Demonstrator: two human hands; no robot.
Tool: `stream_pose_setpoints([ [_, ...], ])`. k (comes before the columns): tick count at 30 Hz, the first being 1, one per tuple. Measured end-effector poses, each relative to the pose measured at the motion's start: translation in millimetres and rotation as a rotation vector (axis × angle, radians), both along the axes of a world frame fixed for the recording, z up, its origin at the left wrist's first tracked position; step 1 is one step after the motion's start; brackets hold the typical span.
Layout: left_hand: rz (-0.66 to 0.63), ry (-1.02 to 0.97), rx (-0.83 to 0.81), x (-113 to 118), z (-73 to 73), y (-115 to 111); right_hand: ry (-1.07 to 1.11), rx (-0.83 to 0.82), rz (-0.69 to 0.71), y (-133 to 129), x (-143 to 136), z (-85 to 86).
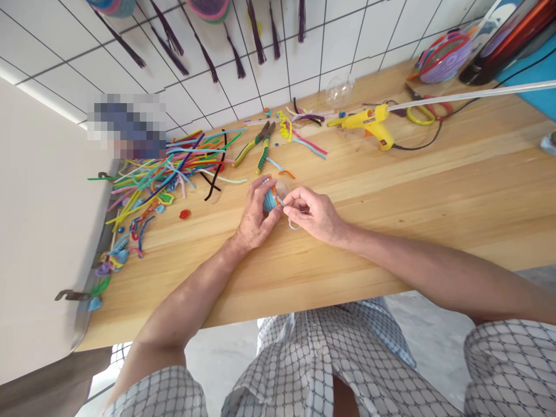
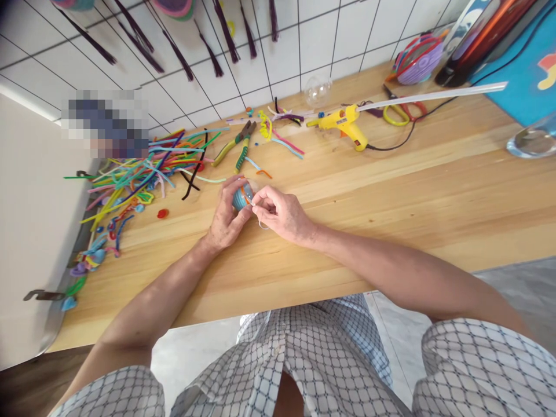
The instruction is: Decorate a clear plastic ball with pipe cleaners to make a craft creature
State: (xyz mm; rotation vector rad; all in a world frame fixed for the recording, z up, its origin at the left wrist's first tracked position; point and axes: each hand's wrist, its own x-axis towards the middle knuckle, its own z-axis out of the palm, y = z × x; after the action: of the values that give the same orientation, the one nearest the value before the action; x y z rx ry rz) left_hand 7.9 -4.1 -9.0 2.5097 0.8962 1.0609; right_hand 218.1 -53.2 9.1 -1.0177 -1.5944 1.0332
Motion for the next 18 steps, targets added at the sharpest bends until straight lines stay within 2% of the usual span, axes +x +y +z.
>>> stream_pose_setpoints([
  [18, -0.001, -0.016, -0.021, -1.3, 1.3, 0.5, -0.027, 0.026, 0.001, -2.3, 0.5, 1.1],
])
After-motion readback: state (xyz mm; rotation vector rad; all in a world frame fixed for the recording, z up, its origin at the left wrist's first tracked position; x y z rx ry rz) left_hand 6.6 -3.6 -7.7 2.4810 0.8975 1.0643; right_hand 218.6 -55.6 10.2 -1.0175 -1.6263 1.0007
